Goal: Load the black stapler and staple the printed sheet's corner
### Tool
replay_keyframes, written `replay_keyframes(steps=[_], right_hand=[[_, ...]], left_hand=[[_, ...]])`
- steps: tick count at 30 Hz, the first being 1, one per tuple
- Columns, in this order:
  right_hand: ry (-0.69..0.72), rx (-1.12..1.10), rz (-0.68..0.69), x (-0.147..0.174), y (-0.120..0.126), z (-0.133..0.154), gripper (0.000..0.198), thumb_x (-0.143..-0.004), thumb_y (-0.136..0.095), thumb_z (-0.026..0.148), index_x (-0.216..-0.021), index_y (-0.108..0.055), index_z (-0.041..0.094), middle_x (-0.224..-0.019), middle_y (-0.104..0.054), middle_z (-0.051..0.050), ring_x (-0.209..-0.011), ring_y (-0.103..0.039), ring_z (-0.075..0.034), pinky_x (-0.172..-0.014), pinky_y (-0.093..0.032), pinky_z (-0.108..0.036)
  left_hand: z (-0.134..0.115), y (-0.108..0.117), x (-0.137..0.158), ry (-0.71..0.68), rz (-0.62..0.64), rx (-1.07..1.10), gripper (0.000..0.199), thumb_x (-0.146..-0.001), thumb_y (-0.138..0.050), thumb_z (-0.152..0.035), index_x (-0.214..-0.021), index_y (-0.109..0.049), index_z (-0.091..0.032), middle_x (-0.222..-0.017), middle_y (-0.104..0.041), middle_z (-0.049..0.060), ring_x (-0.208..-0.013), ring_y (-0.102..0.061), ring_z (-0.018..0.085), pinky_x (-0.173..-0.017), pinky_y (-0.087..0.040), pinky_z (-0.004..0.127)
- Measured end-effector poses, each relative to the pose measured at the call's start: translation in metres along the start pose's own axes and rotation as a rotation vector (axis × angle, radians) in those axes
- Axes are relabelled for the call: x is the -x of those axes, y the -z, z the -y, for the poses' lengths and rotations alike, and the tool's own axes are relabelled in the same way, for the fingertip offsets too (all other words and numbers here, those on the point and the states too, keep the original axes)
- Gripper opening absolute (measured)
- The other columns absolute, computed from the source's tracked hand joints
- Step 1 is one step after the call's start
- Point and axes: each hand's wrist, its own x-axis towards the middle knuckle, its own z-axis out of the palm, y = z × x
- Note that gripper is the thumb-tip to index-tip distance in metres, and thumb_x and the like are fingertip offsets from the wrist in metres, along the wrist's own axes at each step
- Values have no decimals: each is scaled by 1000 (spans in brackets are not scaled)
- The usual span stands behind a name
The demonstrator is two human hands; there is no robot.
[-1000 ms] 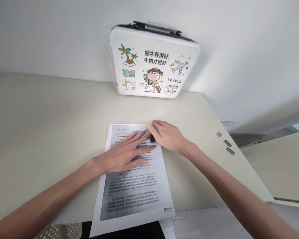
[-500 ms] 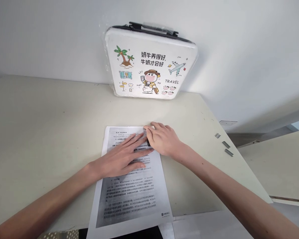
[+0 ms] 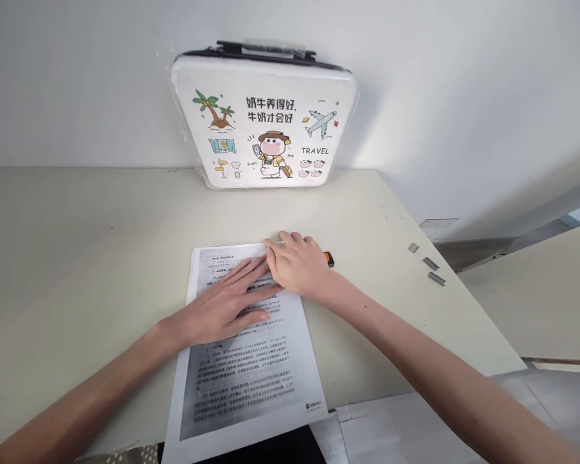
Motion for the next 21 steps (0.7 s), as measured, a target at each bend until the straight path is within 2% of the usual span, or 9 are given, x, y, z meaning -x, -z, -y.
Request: replay_keyframes(steps=[5, 7, 11, 14, 17, 21], right_hand=[[-21, -365, -73, 15, 12, -19, 53, -112, -18, 40, -126, -68, 28, -131, -72, -5, -116, -68, -25, -97, -53, -42], [25, -445, -138, 26, 11, -30, 51, -112, -21, 44, -117, -69, 27, -127, -74, -5, -115, -68, -24, -98, -52, -41], [169, -460, -190, 47, -6, -56, 33, -106, -46, 49, -118, -65, 26, -123, -75, -7, -110, -69, -26, -98, -52, -43], [121, -494, -234, 58, -23, -73, 33, -99, -59, 50, -123, -63, 26, -122, -75, -8, -106, -71, -27, -92, -55, -42], [40, -542, -291, 63, -32, -81, 34, -97, -63, 51, -120, -63, 26, -120, -75, -8, -104, -71, -28, -90, -56, -42], [-3, -529, -330, 67, -31, -81, 30, -98, -61, 51, -114, -65, 26, -109, -75, -7, -96, -70, -27, -84, -55, -40]], left_hand=[[4, -2, 8, -3, 3, -30, 56, -110, -43, -54, -163, -42, -32, -177, -5, 1, -163, -9, 30, -133, -16, 55], [6, 0, 11, -9, 9, -36, 56, -110, -44, -53, -163, -41, -33, -177, -5, 0, -163, -10, 31, -133, -18, 55], [13, 6, 17, -19, 16, -48, 55, -110, -46, -50, -163, -40, -36, -177, -8, -1, -163, -13, 31, -133, -20, 54], [14, 10, 25, -1, 9, -60, 54, -110, -47, -48, -162, -41, -37, -177, -10, -2, -163, -15, 31, -133, -21, 55], [10, 16, 41, 88, -2, -61, 54, -111, -47, -45, -163, -39, -37, -177, -17, -2, -163, -18, 29, -132, -24, 55], [-2, 23, 77, 260, -80, -82, 58, -110, -47, -45, -166, -32, -38, -175, -27, -2, -162, -23, 29, -130, -28, 57]])
